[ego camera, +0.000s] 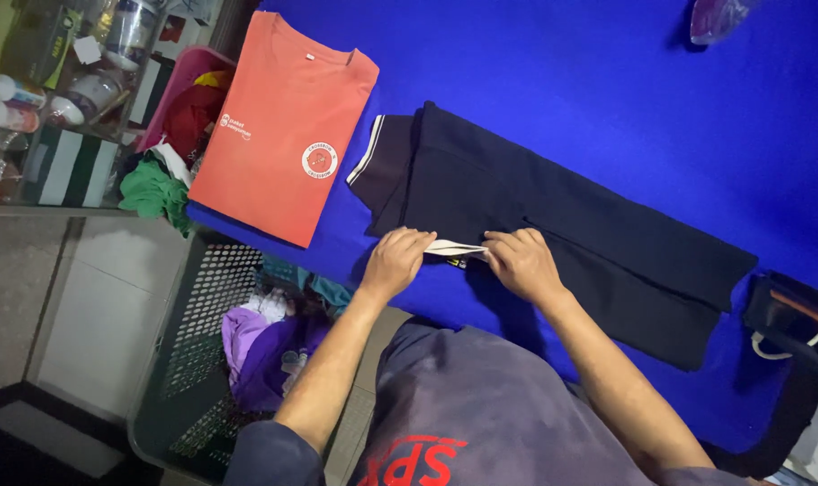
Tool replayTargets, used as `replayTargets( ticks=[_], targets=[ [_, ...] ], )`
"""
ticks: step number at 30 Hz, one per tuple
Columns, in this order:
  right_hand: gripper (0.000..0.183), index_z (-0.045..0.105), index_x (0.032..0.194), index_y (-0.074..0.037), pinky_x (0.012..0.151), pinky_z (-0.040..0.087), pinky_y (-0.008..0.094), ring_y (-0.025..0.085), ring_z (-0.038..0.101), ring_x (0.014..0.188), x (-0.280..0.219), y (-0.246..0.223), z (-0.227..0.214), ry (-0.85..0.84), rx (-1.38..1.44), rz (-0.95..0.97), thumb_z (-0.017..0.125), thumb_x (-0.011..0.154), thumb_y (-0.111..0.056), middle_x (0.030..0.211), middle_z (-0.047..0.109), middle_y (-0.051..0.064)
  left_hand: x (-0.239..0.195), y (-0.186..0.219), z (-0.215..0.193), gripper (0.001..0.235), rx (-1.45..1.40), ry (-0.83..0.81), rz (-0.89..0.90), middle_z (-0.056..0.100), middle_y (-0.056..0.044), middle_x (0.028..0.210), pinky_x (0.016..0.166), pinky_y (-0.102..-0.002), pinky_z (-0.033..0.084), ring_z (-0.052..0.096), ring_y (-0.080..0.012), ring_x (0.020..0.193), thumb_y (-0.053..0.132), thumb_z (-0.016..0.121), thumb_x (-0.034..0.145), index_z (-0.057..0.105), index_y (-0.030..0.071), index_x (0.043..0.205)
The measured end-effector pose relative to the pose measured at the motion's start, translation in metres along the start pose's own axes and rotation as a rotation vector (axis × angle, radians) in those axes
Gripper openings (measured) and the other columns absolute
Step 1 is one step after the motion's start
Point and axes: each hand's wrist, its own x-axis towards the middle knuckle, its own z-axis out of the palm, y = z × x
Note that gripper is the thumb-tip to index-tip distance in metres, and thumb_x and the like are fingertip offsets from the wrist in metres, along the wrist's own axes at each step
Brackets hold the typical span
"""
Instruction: Ironing and folding clothes on a flat work surface in a laundry shop.
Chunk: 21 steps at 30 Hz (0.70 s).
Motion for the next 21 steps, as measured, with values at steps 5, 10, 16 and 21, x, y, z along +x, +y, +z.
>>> replayTargets(
  ticks=[5, 10, 16, 21],
  targets=[
    [0.012, 0.074, 0.095, -0.01, 0.084, 0.05, 0.04, 0.022, 0.067, 0.087, -0.004, -0.004, -0.013, 0.049, 0.069, 0.011, 0.076, 0.088, -0.019, 0.104, 0.075, 0.001, 0.025, 0.027, -0.042, 0.034, -0.06, 0.081, 0.043, 0.075, -0.005, 0.106, 0.097, -0.043, 0.052, 0.07, -0.0239, 0.101, 0.011, 0.071, 0.082, 0.073, 0.01, 0.116],
    [0.018, 0.074, 0.094, -0.01, 0.08, 0.05, 0.039, 0.024, 0.067, 0.085, -0.008, 0.001, -0.018, -0.018, 0.133, -0.039, 0.076, 0.087, -0.026, 0.102, 0.076, 0.004, 0.037, 0.024, -0.045, 0.028, -0.14, -0.076, 0.009, 0.076, -0.007, 0.093, 0.081, -0.042, 0.051, 0.07, -0.0265, 0.089, 0.029, 0.08, 0.081, 0.079, 0.01, 0.102],
    [0.017, 0.075, 0.101, -0.008, 0.084, 0.051, 0.042, 0.028, 0.068, 0.095, 0.009, 0.034, -0.014, 0.087, 0.119, 0.202, 0.073, 0.092, -0.022, 0.111, 0.074, 0.007, 0.091, -0.033, 0.0, 0.018, -0.131, 0.265, -0.332, 0.075, -0.009, 0.108, 0.089, -0.043, 0.055, 0.07, -0.0302, 0.102, 0.02, 0.064, 0.102, 0.074, 0.01, 0.113],
    [0.029, 0.067, 0.12, -0.004, 0.09, 0.052, 0.045, 0.036, 0.065, 0.106, 0.026, 0.084, 0.009, 0.199, 0.039, 0.395, 0.073, 0.095, -0.019, 0.121, 0.066, 0.015, 0.17, -0.082, 0.013, 0.033, 0.003, 0.276, -0.387, 0.071, -0.013, 0.111, 0.087, -0.044, 0.053, 0.067, -0.0354, 0.103, 0.009, 0.065, 0.091, 0.069, 0.011, 0.124]
  ],
)
